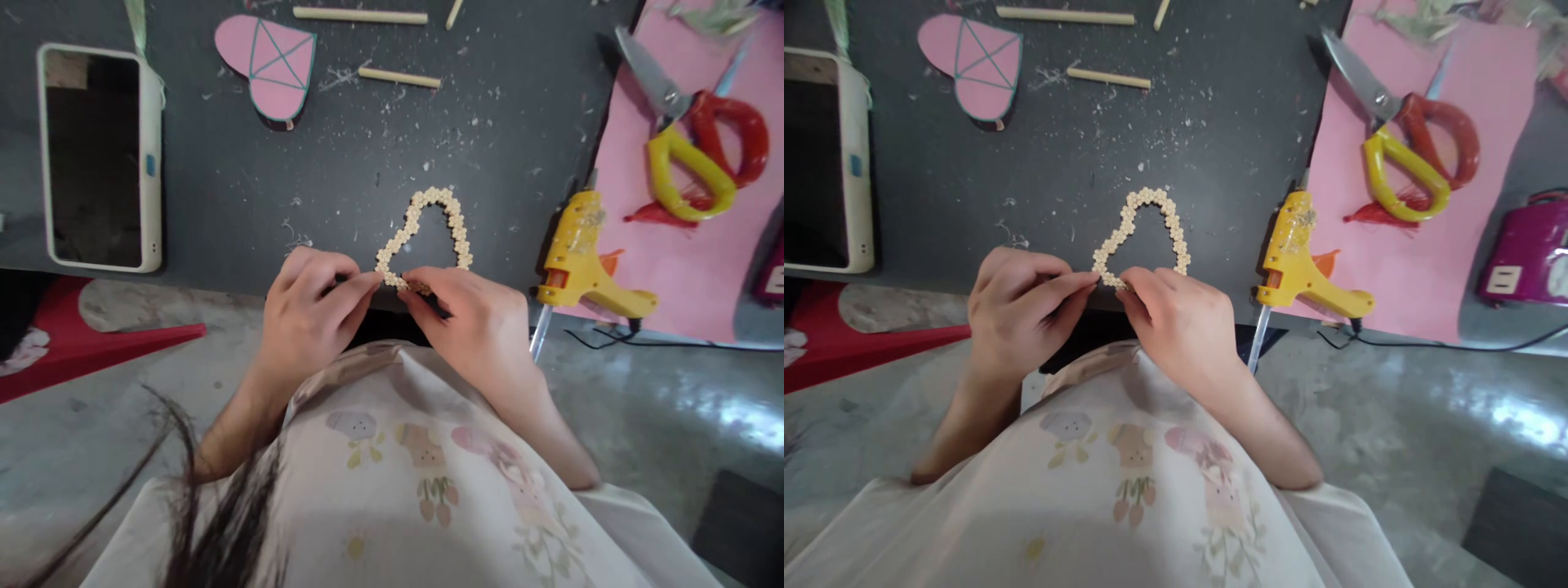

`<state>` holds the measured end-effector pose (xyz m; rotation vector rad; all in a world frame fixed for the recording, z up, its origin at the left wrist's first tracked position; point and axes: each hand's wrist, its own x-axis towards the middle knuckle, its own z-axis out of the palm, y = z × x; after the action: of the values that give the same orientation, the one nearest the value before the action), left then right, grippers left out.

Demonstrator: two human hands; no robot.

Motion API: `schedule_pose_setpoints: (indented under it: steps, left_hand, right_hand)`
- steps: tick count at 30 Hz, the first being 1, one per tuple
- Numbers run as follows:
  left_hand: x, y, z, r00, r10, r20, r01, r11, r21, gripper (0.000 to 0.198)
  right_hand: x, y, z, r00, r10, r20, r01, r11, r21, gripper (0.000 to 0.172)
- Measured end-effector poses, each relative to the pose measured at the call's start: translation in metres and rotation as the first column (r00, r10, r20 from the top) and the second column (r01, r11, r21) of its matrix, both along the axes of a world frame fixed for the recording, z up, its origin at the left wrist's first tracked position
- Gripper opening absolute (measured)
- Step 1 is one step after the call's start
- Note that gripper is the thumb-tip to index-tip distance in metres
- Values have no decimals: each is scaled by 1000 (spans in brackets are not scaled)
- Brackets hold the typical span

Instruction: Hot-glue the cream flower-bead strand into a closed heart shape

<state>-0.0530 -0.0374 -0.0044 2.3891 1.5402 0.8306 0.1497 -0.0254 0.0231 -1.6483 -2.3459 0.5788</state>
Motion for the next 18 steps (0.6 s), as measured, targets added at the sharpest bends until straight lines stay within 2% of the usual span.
schedule_pose_setpoints:
  steps: [4,8,18]
  left_hand:
    - [0,1,0,999,-10,-46,11,1000,29,24]
    - [1,2,2,1000,-16,-20,17,999,29,20]
    - [5,4,6,998,62,-30,-63,998,-15,20]
  right_hand:
    - [1,-3,0,1000,0,4,0,999,34,20]
    - [8,-6,2,999,-4,33,1,995,96,20]
    - [19,-3,6,998,-1,57,-1,999,45,18]
